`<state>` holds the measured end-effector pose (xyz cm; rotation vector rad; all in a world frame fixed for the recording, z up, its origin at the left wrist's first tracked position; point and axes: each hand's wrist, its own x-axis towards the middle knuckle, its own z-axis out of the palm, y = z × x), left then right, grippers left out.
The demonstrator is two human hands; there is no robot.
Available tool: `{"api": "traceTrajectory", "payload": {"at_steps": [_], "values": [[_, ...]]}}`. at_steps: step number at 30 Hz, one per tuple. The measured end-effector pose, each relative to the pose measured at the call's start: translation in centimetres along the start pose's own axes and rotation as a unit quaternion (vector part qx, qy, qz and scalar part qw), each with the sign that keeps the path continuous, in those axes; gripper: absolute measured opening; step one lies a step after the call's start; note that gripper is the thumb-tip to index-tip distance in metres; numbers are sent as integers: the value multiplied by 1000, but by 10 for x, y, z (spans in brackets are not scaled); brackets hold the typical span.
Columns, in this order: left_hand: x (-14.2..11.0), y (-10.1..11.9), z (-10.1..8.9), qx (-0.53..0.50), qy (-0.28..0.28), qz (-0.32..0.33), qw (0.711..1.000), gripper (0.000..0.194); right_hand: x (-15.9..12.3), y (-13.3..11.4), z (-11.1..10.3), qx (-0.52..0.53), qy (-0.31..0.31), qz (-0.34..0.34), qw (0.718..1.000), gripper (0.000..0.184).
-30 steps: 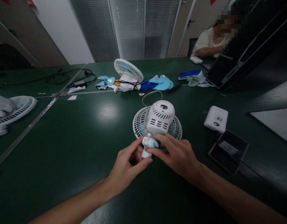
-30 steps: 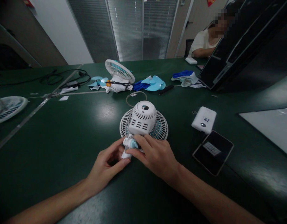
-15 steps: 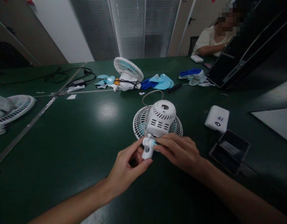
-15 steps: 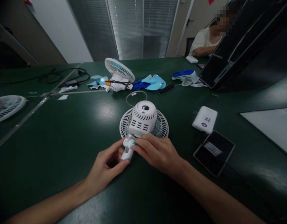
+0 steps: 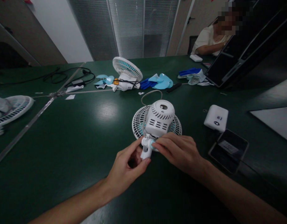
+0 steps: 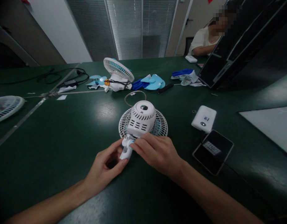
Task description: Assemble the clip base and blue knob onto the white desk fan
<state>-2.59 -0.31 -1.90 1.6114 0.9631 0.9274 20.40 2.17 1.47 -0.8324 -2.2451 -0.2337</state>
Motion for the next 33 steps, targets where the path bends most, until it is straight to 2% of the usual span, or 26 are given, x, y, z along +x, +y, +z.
{"api": "traceTrajectory", "payload": {"at_steps": [3,5,7,12,15,19,21,28,33], "values": [[-1,1,1,2,4,-13,1000,56,-1,-1,0,-14,-8,28,999,9],[0,2,1,-1,16,-17,1000,56,-3,2,-1,-1,-30,-3,1000,22],[0,3,1,-2,25,-15,1000,55,-4,5,-1,8,-45,-36,998,27],[0,2,1,11,11,-5,1000,56,-1,4,1,-8,-19,-13,1000,6],[0,1,1,-3,13,-15,1000,54,0,4,0,-18,-26,-3,1000,7],[1,1,2,-22,34,-21,999,53,-2,11,-7,-10,-69,-70,995,19],[2,2,1,-18,35,-19,999,53,-3,13,-9,-3,-74,-81,994,21],[1,2,0,-5,6,-2,1000,56,0,9,-4,36,-15,-63,997,12],[0,2,0,2,0,-4,1000,57,0,3,0,23,-10,-5,1000,6]]}}
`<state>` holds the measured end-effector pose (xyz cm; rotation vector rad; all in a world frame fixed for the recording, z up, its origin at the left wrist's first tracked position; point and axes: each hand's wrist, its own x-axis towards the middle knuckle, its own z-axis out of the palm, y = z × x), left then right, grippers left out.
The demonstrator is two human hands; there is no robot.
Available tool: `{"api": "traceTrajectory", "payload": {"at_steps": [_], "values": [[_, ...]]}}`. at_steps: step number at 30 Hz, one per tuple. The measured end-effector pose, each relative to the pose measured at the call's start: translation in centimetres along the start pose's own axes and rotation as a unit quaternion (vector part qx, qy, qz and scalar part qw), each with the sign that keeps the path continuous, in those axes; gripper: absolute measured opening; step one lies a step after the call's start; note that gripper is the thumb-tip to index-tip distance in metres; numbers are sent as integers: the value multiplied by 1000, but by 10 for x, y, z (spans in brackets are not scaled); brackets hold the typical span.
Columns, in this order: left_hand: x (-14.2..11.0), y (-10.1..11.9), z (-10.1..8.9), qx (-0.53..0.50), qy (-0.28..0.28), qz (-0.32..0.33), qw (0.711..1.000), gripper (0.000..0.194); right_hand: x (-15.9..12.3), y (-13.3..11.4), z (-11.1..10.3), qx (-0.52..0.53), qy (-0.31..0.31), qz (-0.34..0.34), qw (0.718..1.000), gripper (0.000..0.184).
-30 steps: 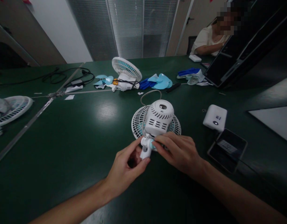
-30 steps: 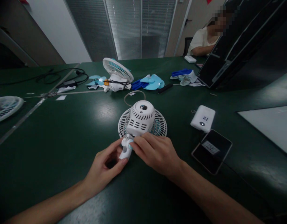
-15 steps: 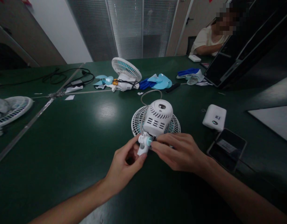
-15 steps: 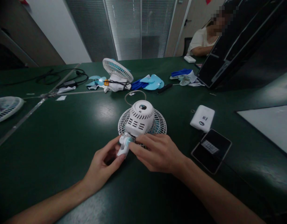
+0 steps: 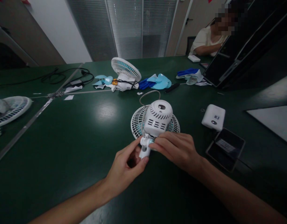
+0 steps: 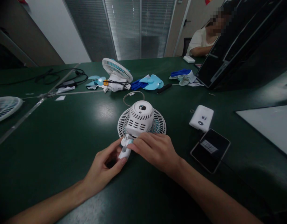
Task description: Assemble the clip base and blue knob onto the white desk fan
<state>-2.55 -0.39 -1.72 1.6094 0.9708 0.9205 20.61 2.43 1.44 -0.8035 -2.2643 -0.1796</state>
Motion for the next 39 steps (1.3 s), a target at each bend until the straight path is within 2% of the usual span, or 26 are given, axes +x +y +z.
{"api": "traceTrajectory", "payload": {"at_steps": [2,7,14,17,20,23,26,27,29,32,34,39], "values": [[0,1,0,-2,6,-5,1000,56,-1,-1,-1,-13,7,11,1000,5],[1,-1,1,-9,28,-7,1000,54,-3,5,-5,-28,-38,-59,997,25],[0,-2,1,7,14,3,1000,54,-1,-1,0,-45,13,-7,999,10],[0,-1,1,4,22,0,1000,50,-2,-1,-1,-52,-6,5,999,17],[1,0,0,0,38,-3,999,48,-3,4,-6,-35,-50,-47,997,29],[1,0,0,8,34,2,999,50,-3,7,-7,-22,-38,-70,997,20],[0,1,1,19,17,9,1000,52,-1,4,-4,-24,-3,-38,999,4],[0,1,1,19,15,10,1000,52,0,2,-3,-29,0,-24,999,4],[0,0,1,15,18,5,1000,51,-1,0,-2,-38,-4,-7,999,8],[0,-1,1,7,38,-3,999,49,-3,3,-2,-36,-32,-37,998,25],[1,-1,0,6,43,-6,999,49,-4,5,-4,-27,-43,-55,997,30],[1,-1,1,19,19,2,1000,51,0,2,-4,-16,-18,-30,999,7]]}}
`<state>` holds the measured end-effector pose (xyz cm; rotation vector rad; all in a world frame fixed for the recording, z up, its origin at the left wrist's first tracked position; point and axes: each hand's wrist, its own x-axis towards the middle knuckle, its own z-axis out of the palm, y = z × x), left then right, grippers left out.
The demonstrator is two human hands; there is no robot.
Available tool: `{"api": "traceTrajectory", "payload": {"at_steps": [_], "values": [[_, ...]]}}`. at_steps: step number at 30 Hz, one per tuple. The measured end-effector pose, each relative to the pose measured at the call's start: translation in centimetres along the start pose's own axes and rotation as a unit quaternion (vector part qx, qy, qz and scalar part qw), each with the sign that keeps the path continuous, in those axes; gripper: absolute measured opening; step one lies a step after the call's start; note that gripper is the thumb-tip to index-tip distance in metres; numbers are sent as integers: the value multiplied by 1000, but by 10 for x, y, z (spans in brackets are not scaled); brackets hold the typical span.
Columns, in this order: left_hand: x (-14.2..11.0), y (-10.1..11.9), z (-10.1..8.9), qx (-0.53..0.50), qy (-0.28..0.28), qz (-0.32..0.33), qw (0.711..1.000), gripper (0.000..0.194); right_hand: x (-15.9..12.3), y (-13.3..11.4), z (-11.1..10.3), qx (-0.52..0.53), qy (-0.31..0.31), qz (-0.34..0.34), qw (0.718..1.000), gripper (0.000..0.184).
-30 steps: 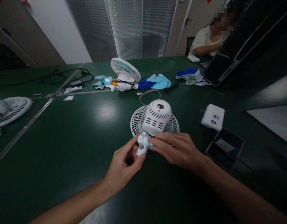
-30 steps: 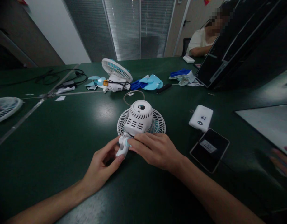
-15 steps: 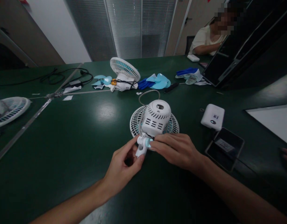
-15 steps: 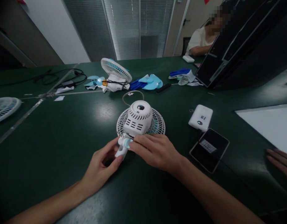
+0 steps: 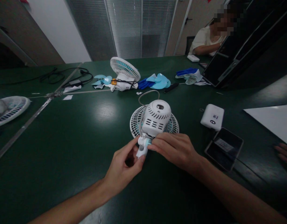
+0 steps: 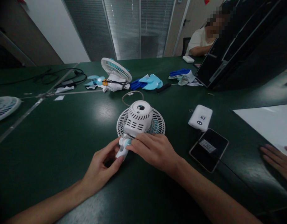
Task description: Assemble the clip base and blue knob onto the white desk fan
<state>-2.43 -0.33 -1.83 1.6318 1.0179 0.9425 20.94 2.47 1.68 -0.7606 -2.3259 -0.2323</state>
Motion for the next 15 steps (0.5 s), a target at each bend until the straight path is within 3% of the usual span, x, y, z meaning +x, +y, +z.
{"api": "traceTrajectory", "payload": {"at_steps": [3,8,15], "values": [[0,0,0,-2,11,-2,1000,49,-1,-2,2,-19,-3,10,1000,8],[0,1,-1,-11,28,-17,999,46,-5,5,1,-5,-20,-26,999,27],[1,1,-1,-6,29,-8,1000,45,-1,1,0,-35,-2,-5,999,6]]}}
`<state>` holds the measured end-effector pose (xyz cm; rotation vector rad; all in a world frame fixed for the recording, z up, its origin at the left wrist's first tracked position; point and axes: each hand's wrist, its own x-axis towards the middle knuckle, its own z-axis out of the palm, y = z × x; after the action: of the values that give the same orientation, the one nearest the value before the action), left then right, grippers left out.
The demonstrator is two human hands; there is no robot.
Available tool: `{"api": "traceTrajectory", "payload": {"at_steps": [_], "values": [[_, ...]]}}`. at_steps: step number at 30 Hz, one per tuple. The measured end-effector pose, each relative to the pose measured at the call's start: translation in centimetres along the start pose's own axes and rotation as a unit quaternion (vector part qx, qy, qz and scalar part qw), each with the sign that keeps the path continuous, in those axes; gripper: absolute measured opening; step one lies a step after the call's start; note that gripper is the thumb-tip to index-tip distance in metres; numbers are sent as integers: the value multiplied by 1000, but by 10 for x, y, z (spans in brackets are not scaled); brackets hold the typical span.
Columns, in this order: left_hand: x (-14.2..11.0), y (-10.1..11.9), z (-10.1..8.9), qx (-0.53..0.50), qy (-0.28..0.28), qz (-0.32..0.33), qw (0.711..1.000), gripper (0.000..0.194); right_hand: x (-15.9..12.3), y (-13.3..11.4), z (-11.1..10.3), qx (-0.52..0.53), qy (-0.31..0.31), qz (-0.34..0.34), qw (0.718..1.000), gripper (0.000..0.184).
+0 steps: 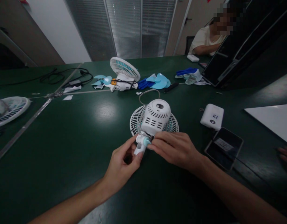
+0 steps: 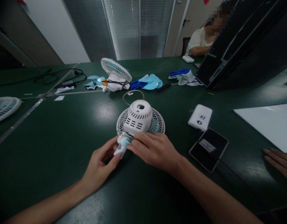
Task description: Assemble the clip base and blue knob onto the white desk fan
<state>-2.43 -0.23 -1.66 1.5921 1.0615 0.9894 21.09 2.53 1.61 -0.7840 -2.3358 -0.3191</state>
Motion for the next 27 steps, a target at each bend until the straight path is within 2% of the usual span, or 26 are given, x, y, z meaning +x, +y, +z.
{"api": "traceTrajectory", "payload": {"at_steps": [3,6,11,15,18,20,22,25,27], "values": [[1,0,0,-3,22,-6,1000,46,-2,-1,1,-2,-9,-6,1000,10],[0,1,-1,9,13,-1,1000,47,-4,1,1,23,-28,-29,999,28],[-2,1,0,21,-19,13,1000,50,-1,0,0,33,6,-6,999,9],[0,-1,0,23,3,8,1000,47,-2,-1,1,10,-2,3,1000,15],[0,-1,0,24,19,4,1000,44,-3,1,1,9,-36,-21,999,32],[-1,0,1,27,4,9,1000,45,-3,0,1,16,-32,-20,999,28],[-2,0,2,32,-20,21,999,49,-1,-1,2,14,-8,-3,1000,13],[-4,-1,2,39,-43,32,998,53,1,-3,2,3,9,12,1000,25],[-3,-1,1,36,-36,21,998,51,1,-4,2,2,11,10,1000,19]]}}
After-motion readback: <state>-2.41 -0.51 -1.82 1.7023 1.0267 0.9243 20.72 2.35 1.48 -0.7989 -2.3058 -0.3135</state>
